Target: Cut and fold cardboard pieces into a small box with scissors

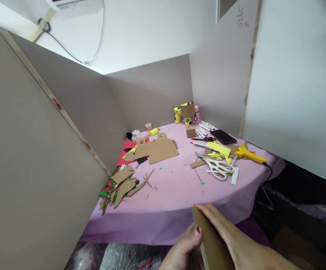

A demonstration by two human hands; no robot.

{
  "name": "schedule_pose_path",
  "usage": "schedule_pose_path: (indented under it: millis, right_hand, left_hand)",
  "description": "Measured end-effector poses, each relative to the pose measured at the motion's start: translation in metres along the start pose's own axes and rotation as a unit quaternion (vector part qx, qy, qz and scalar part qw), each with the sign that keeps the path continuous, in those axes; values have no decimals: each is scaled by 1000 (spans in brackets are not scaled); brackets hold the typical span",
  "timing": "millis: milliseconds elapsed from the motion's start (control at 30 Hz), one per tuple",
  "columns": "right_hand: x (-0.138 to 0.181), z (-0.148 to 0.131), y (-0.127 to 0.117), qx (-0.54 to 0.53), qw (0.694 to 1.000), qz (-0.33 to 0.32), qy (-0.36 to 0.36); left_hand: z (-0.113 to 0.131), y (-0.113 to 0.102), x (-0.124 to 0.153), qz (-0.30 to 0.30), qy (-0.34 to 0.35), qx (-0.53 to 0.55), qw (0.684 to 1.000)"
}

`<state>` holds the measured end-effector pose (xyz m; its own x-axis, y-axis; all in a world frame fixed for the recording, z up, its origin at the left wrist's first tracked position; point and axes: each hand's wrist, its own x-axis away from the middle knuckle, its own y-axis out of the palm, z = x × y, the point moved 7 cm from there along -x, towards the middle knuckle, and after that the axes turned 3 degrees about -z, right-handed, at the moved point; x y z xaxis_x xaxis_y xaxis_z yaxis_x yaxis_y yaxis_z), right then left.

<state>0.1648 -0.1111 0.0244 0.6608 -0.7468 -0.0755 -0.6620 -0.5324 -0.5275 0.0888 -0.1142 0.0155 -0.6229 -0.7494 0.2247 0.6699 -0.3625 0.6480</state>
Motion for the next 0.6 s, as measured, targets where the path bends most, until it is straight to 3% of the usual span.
schedule_pose_path:
  millis: [133,267,500,600]
  right_hand:
    - [0,-2,0,15,1000,-14,-11]
    - [3,2,-3,-68,998,-7,0]
    - [10,4,-9,-157,986,62,7]
    - [7,6,-6,-255,966,42,-8]
  left_hand:
    - [-6,0,5,0,-16,74,997]
    - [-15,-4,6,25,-47,156,986]
    - [-19,6,4,-33,-79,187,979]
    - [-19,10,2,-59,-67,181,979]
